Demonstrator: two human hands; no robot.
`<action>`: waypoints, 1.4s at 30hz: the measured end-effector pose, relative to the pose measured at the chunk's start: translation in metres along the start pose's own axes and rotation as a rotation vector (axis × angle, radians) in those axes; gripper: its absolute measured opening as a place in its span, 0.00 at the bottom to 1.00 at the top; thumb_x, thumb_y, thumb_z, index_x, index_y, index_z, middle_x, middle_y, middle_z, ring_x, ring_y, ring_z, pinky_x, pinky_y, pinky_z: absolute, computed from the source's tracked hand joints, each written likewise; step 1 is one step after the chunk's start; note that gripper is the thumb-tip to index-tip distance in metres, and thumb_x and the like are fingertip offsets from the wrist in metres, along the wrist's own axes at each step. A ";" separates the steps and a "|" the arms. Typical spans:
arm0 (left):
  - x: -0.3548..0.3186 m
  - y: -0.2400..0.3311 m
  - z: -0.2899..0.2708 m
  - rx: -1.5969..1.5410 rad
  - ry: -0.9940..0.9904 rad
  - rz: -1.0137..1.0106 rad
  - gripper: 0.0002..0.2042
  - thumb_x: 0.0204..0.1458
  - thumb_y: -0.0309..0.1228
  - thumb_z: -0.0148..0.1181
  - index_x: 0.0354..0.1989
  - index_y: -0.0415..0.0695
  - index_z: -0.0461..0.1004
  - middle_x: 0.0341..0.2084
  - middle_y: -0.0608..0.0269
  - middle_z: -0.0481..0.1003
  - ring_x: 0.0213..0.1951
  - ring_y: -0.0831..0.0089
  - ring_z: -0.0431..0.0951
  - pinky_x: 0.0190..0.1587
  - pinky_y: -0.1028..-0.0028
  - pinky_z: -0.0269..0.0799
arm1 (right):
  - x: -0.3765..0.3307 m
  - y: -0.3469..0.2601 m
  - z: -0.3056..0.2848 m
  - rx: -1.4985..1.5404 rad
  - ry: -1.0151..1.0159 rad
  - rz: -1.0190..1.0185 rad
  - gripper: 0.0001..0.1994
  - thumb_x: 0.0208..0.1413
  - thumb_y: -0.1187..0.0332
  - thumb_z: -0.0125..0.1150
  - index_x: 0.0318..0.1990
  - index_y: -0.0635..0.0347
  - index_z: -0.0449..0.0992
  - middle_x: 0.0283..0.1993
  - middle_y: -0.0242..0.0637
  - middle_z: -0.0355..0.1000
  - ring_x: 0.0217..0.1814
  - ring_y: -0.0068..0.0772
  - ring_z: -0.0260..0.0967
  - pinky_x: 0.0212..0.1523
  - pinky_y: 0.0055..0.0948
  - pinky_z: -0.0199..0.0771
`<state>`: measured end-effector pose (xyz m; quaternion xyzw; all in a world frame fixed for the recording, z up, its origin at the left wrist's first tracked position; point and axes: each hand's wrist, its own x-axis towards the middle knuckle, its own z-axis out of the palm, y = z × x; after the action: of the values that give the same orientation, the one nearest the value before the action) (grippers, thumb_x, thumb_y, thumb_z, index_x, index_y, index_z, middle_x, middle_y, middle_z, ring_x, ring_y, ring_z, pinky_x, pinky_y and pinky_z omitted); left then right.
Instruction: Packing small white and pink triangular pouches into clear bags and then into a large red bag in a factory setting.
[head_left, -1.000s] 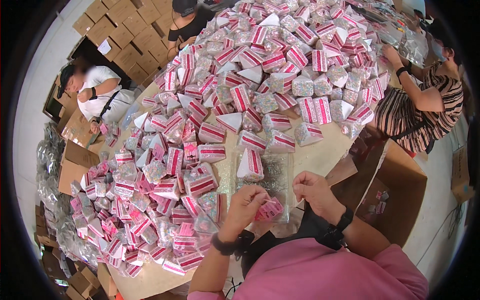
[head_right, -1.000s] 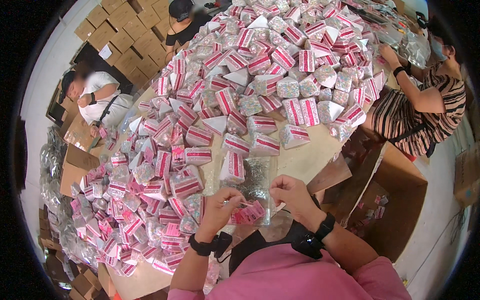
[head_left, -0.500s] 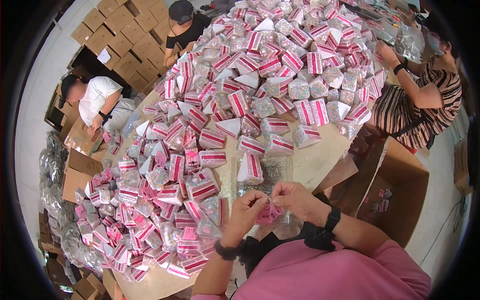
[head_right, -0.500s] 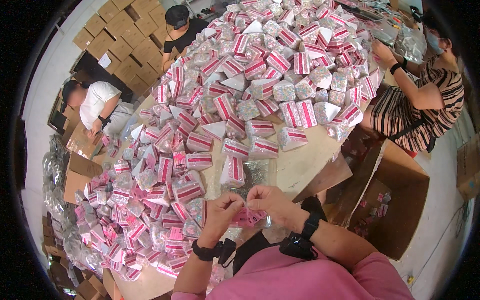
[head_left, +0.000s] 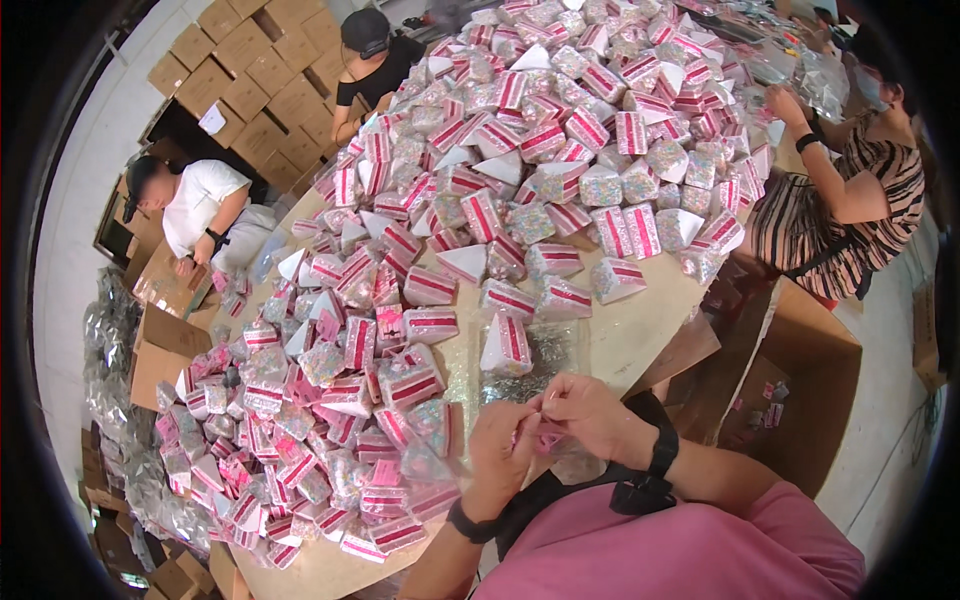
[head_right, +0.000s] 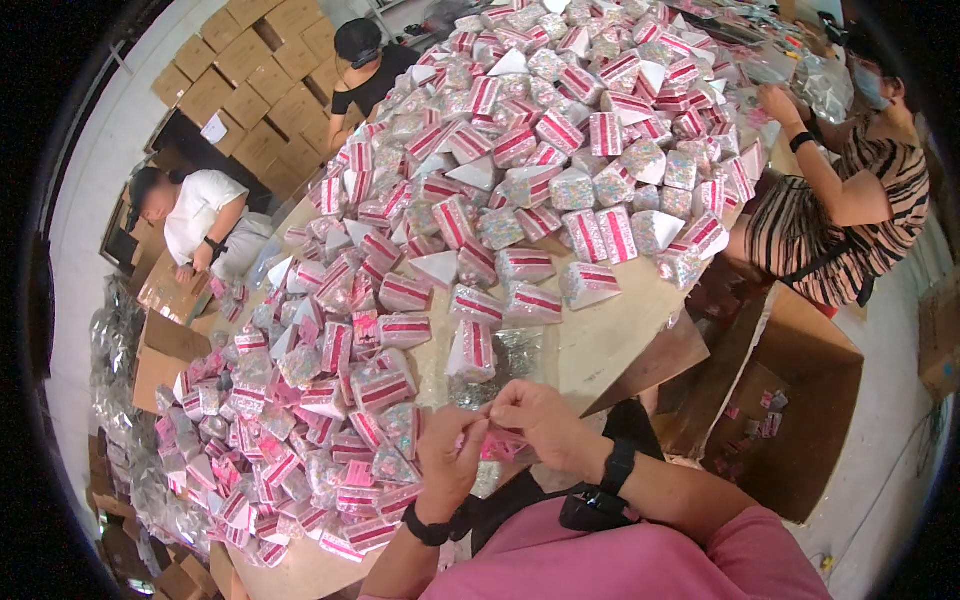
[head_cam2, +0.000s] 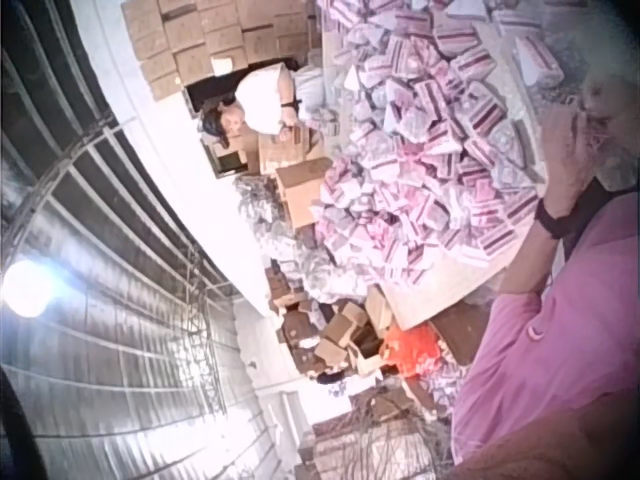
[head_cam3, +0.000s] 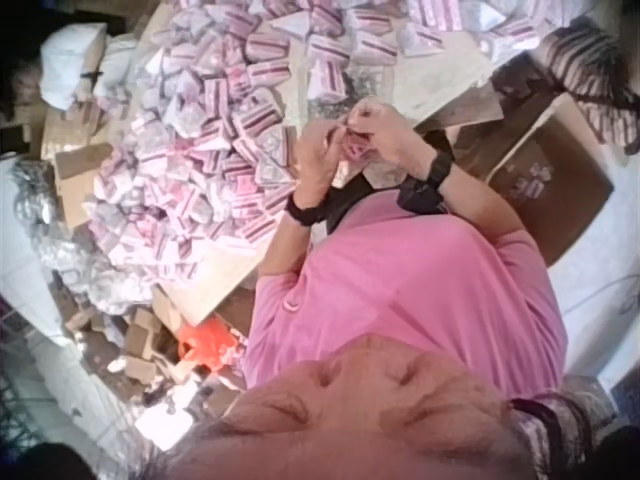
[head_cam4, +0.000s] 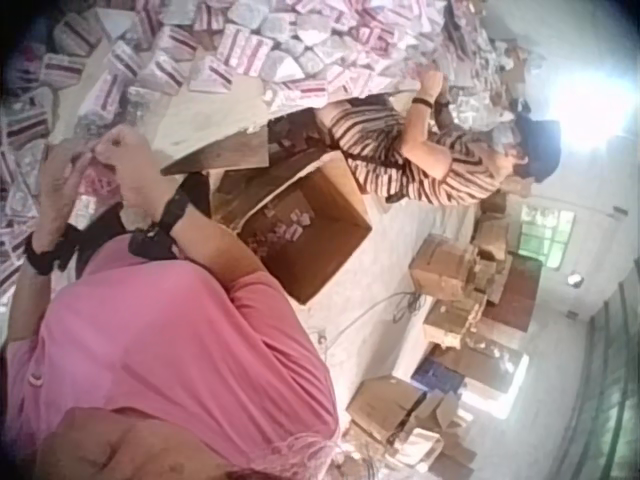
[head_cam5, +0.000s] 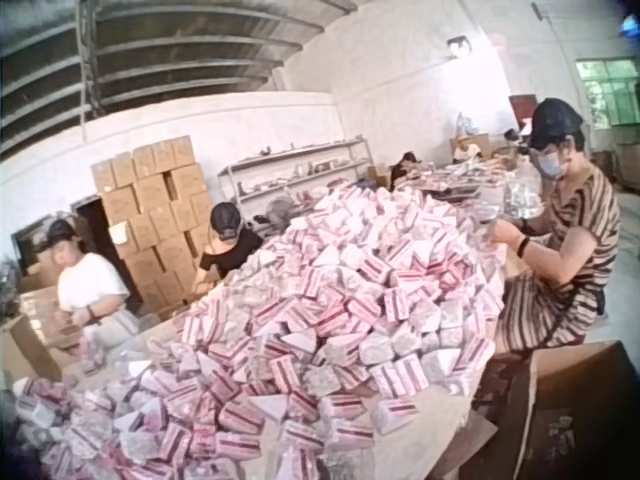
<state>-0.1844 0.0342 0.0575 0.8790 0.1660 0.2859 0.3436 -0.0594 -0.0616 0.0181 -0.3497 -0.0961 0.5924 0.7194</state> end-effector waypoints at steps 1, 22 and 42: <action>0.000 0.002 0.000 0.019 0.031 0.002 0.03 0.45 0.21 0.59 0.28 0.39 0.72 0.25 0.60 0.72 0.28 0.65 0.71 0.35 0.69 0.66 | -0.003 -0.002 0.001 -0.002 0.012 0.013 0.01 0.56 0.76 0.53 0.34 0.64 0.68 0.40 0.42 0.71 0.37 0.32 0.71 0.39 0.28 0.74; -0.015 0.016 -0.019 -0.229 -0.388 -0.219 0.26 0.50 0.43 0.55 0.52 0.34 0.65 0.44 0.53 0.69 0.47 0.64 0.69 0.51 0.67 0.62 | -0.036 -0.023 0.017 -0.304 -0.198 0.204 0.08 0.51 0.68 0.59 0.25 0.61 0.73 0.19 0.31 0.68 0.17 0.18 0.63 0.15 0.20 0.60; -0.026 0.001 -0.011 -0.921 -0.169 -0.830 0.09 0.56 0.29 0.50 0.24 0.41 0.68 0.15 0.73 0.63 0.20 0.84 0.60 0.22 0.81 0.54 | -0.034 -0.006 0.022 -1.491 -0.094 -0.622 0.08 0.53 0.64 0.57 0.38 0.56 0.72 0.29 0.38 0.71 0.29 0.41 0.71 0.28 0.32 0.70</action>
<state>-0.2108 0.0261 0.0550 0.5226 0.3258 0.1004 0.7814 -0.0767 -0.0847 0.0472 -0.6693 -0.5888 0.1595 0.4242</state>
